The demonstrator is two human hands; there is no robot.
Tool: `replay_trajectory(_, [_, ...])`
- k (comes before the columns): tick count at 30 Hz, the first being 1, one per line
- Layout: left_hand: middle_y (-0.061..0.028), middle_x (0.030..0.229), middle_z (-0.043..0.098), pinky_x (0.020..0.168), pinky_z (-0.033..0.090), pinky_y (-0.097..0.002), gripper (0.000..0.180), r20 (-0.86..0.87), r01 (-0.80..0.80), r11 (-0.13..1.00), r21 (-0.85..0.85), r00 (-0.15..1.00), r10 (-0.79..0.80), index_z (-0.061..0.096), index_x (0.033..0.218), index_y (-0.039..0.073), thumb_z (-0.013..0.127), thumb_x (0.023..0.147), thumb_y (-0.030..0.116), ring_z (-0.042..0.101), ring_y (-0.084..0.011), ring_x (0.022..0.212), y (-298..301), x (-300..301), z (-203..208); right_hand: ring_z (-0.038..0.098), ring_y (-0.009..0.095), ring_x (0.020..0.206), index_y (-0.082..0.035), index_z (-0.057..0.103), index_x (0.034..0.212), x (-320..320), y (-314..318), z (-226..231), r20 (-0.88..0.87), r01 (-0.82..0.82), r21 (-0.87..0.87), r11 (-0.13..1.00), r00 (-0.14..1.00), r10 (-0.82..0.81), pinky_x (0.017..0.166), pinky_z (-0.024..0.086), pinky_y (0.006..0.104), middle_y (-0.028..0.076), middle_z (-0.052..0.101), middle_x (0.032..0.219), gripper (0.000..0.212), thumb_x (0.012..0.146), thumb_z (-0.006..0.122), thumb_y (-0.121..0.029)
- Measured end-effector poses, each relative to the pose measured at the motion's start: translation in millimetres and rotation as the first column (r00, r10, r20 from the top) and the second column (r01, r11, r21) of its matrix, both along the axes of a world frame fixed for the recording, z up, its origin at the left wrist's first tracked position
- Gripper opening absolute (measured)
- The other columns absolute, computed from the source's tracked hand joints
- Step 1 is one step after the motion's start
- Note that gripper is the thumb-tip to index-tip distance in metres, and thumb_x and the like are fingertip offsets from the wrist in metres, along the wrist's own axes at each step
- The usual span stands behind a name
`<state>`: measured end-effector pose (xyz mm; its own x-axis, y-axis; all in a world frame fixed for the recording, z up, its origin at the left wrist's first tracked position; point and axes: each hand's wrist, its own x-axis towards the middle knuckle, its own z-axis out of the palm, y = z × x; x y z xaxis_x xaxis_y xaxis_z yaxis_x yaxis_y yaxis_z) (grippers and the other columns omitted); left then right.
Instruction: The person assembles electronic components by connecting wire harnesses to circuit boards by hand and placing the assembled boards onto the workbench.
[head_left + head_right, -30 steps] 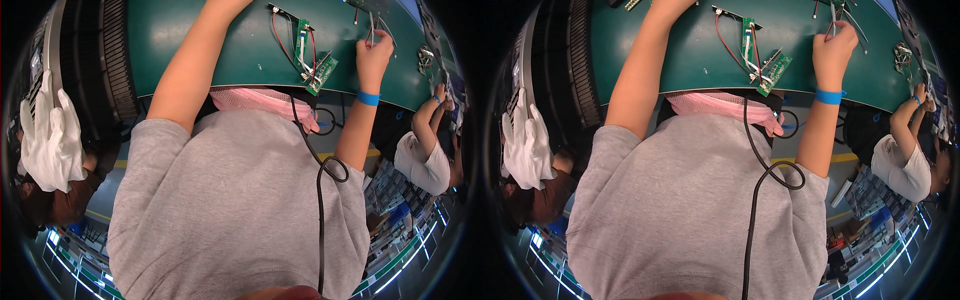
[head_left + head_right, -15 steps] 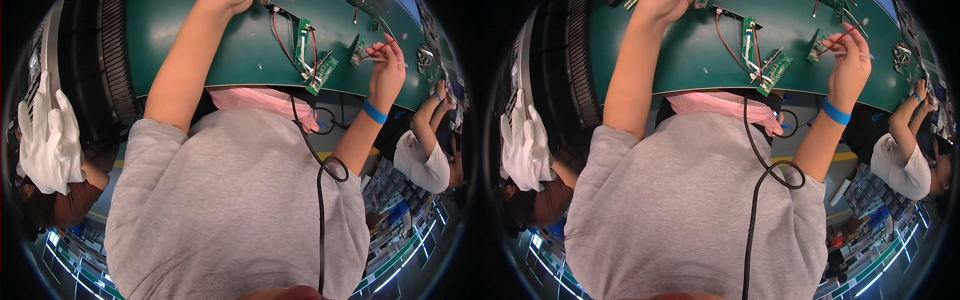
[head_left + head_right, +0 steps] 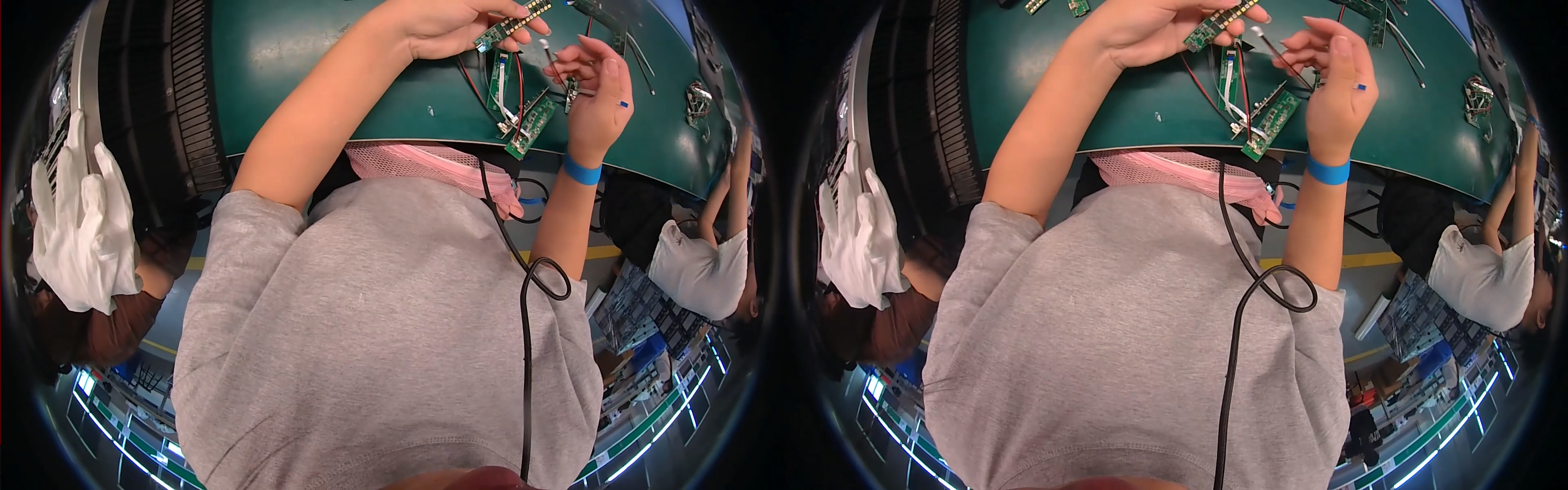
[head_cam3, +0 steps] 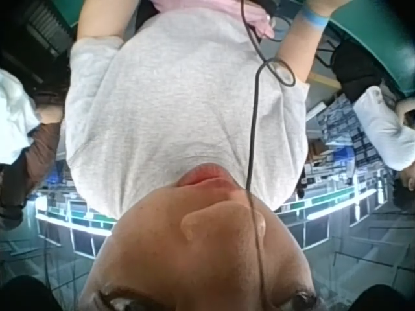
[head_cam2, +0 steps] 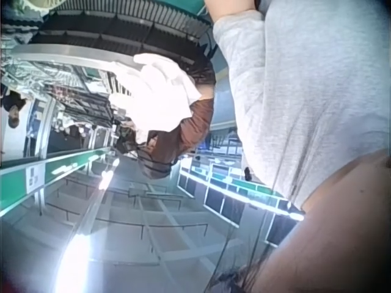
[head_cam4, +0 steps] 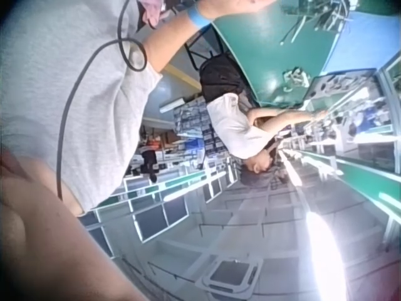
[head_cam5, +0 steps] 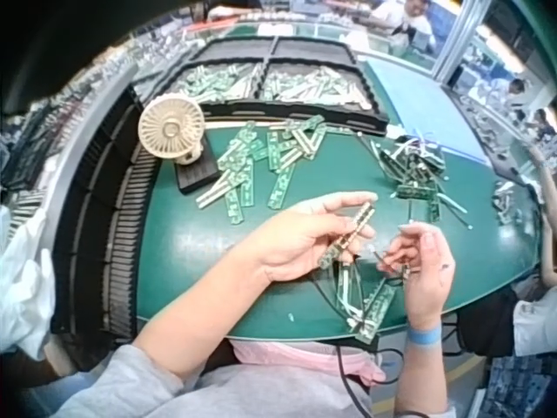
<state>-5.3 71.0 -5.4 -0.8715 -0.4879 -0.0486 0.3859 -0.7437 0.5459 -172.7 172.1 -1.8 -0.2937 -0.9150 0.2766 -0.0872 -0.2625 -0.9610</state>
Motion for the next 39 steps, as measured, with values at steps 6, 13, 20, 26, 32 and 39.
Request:
replay_trajectory(6, [-0.0147, 0.093, 0.056, 0.068, 0.052, -0.0292, 0.046, -0.046, -0.088, 0.996, -0.016, 0.995, 0.087, 0.034, 0.128, 0.003, 0.048, 0.084, -0.003, 0.059, -0.0192, 0.077, 2, -1, 0, 0.056, 0.011, 0.062, 0.003, 0.054, 0.104, 5, 4, 2, -0.249, -0.093, 0.061, 0.994, 0.963, 0.106, 0.054, 0.040, 0.0204, 0.008, 0.061, 0.082, 0.024, 0.090, 0.043, -0.013])
replay_trajectory(13, [-0.0107, 0.083, 0.059, 0.065, 0.053, -0.0271, 0.034, 0.082, -0.313, 0.934, -0.174, 0.940, 0.330, 0.039, 0.112, 0.001, 0.056, 0.083, 0.003, 0.062, -0.0197, 0.075, 3, -2, 4, 0.045, 0.004, 0.054, -0.001, 0.063, 0.091, 8, 0, 3, -0.406, -0.040, -0.013, 0.999, 0.913, 0.031, 0.049, 0.032, 0.0170, 0.000, 0.054, 0.062, 0.017, 0.087, 0.052, -0.013])
replay_trajectory(20, [-0.0126, 0.083, 0.061, 0.057, 0.049, -0.0228, 0.015, 0.096, -0.408, 0.811, -0.419, 0.868, 0.486, 0.047, 0.096, 0.003, 0.053, 0.087, 0.013, 0.062, -0.0169, 0.074, -7, 4, -5, 0.041, 0.002, 0.051, -0.002, 0.060, 0.096, 11, 0, 13, -0.310, -0.046, 0.136, 0.990, 0.947, 0.087, 0.046, 0.027, 0.0178, -0.001, 0.050, 0.055, 0.019, 0.088, 0.050, -0.016])
replay_trajectory(26, [-0.0158, 0.097, 0.059, 0.067, 0.052, -0.0275, 0.020, 0.154, -0.506, 0.830, -0.235, 0.824, 0.545, 0.045, 0.104, 0.000, 0.049, 0.088, 0.012, 0.061, -0.0221, 0.085, 1, -3, 7, 0.036, 0.003, 0.048, 0.001, 0.055, 0.100, 16, 0, 28, -0.202, -0.097, 0.306, 0.947, 0.966, 0.164, 0.045, 0.023, 0.0175, -0.001, 0.047, 0.054, 0.024, 0.089, 0.048, -0.019])
replay_trajectory(32, [-0.0181, 0.110, 0.053, 0.088, 0.044, -0.0350, 0.028, -0.057, -0.536, 0.844, 0.012, 0.842, 0.536, 0.041, 0.113, -0.002, 0.047, 0.089, 0.009, 0.051, -0.0262, 0.107, 0, -11, -3, 0.035, 0.002, 0.043, -0.001, 0.057, 0.096, 12, -5, 28, -0.120, -0.214, 0.463, 0.860, 0.946, 0.300, 0.042, 0.024, 0.0187, -0.002, 0.044, 0.048, 0.024, 0.087, 0.050, -0.021])
replay_trajectory(39, [-0.0128, 0.116, 0.053, 0.088, 0.040, -0.0259, 0.032, -0.160, -0.465, 0.872, -0.152, 0.882, 0.443, 0.047, 0.118, -0.002, 0.049, 0.088, 0.009, 0.050, -0.0161, 0.106, 10, -14, 4, 0.028, 0.002, 0.042, 0.002, 0.056, 0.102, 11, -13, 28, 0.004, -0.249, 0.483, 0.840, 0.959, 0.282, 0.042, 0.020, 0.0181, -0.005, 0.036, 0.047, 0.027, 0.089, 0.046, -0.020])
